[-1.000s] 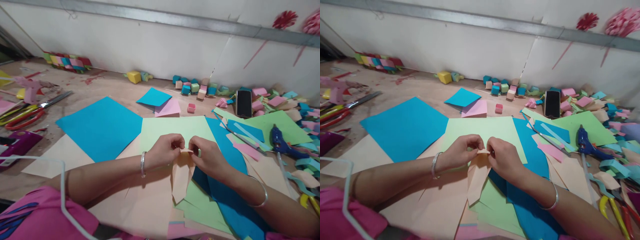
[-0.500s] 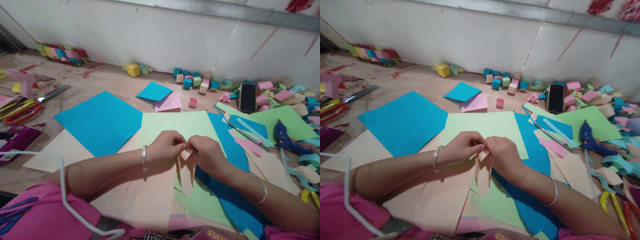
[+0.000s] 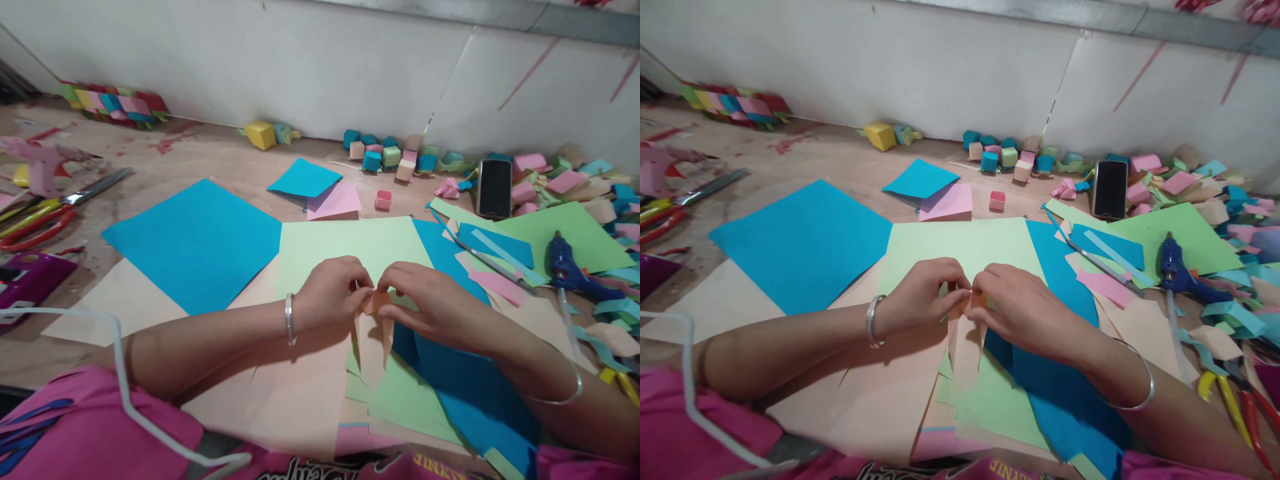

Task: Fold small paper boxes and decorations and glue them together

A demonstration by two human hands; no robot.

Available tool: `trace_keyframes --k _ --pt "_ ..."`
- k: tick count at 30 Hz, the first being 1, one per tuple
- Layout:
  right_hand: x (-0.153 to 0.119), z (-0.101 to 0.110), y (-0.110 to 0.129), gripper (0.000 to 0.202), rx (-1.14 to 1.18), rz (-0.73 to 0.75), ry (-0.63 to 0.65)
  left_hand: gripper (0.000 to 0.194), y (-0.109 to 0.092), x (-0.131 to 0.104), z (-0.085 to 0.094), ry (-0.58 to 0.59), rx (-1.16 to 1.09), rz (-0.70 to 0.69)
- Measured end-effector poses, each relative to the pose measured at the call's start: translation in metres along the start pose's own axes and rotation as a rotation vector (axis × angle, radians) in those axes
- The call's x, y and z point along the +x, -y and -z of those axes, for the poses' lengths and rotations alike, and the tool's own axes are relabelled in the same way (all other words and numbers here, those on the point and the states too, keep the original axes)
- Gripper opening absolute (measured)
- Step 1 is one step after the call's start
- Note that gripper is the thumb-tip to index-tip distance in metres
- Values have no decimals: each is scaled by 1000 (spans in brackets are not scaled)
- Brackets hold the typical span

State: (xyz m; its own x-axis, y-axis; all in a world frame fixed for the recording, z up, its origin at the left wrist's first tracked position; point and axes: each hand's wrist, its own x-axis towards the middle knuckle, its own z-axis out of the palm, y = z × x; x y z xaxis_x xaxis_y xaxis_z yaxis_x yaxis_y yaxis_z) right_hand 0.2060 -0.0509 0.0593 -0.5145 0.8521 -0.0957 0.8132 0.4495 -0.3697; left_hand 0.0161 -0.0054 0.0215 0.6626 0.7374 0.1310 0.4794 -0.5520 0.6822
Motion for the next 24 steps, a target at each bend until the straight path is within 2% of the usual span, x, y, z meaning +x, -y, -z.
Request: trace_keyframes --k 4,8,16,21,24 --pt "5 -11 2 10 -161 -104 -80 13 -2 -4 -2 -58 36 -74" --pt "7 -25 3 19 -297 -54 -165 15 -5 -7 -3 -87 87 -117" --pt "3 -38 12 28 -381 108 -412 10 -10 -11 -1 31 306 -55" --pt "2 -40 16 29 -377 151 -439 21 -10 -15 -1 83 432 -56" --pt "0 -39 18 29 -380 160 -441 19 -10 -14 0 94 443 -58"
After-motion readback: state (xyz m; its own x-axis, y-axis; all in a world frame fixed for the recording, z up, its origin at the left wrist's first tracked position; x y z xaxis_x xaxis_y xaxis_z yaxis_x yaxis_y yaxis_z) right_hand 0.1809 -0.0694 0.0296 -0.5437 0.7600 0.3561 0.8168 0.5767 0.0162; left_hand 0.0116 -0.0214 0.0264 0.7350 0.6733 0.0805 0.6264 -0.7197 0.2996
